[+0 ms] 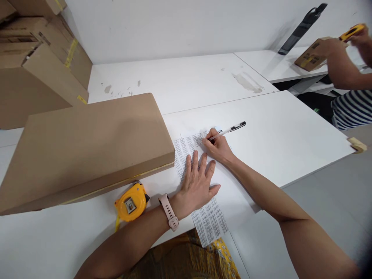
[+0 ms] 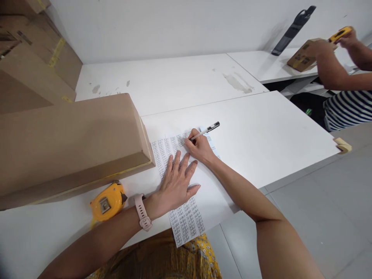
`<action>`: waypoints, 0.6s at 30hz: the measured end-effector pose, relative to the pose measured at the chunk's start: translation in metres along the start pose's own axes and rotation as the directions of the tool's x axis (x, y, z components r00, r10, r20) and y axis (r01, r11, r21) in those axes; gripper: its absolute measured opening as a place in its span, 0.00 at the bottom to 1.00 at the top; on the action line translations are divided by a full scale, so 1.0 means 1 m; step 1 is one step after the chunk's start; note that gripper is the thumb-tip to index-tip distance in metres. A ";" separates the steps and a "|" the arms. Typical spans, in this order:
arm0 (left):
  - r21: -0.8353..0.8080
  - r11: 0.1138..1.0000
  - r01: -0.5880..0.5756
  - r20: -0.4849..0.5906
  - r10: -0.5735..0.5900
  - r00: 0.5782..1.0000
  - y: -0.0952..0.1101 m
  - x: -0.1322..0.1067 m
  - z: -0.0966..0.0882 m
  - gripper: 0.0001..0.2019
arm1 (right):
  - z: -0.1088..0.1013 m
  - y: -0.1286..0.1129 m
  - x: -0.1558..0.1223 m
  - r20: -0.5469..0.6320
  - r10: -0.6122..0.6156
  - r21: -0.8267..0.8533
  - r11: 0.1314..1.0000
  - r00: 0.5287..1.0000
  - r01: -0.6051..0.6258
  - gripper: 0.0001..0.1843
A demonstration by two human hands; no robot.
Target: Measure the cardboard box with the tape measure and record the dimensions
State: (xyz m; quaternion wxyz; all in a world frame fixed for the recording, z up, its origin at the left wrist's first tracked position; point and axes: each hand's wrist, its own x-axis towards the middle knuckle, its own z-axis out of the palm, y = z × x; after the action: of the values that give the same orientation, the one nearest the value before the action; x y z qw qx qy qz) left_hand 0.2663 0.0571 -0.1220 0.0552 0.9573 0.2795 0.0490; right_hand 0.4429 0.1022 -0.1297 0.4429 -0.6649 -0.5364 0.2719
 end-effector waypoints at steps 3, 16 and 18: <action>-0.001 1.000 0.000 0.001 0.000 1.000 0.000 0.000 0.000 0.37 | -0.001 -0.001 0.000 0.003 0.014 -0.002 1.000 1.000 -0.014 0.10; 0.007 1.000 -0.003 -0.010 0.003 1.000 0.000 0.000 0.002 0.37 | -0.001 -0.003 0.000 -0.001 0.020 -0.005 1.000 1.000 -0.020 0.09; 0.003 1.000 -0.004 0.003 0.004 1.000 0.000 0.000 0.001 0.36 | 0.000 -0.002 0.000 -0.009 0.020 -0.001 1.000 1.000 -0.020 0.09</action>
State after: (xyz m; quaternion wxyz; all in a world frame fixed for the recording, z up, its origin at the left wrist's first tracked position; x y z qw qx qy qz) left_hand 0.2663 0.0573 -0.1236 0.0543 0.9579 0.2778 0.0473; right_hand 0.4421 0.1024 -0.1275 0.4422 -0.6717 -0.5280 0.2730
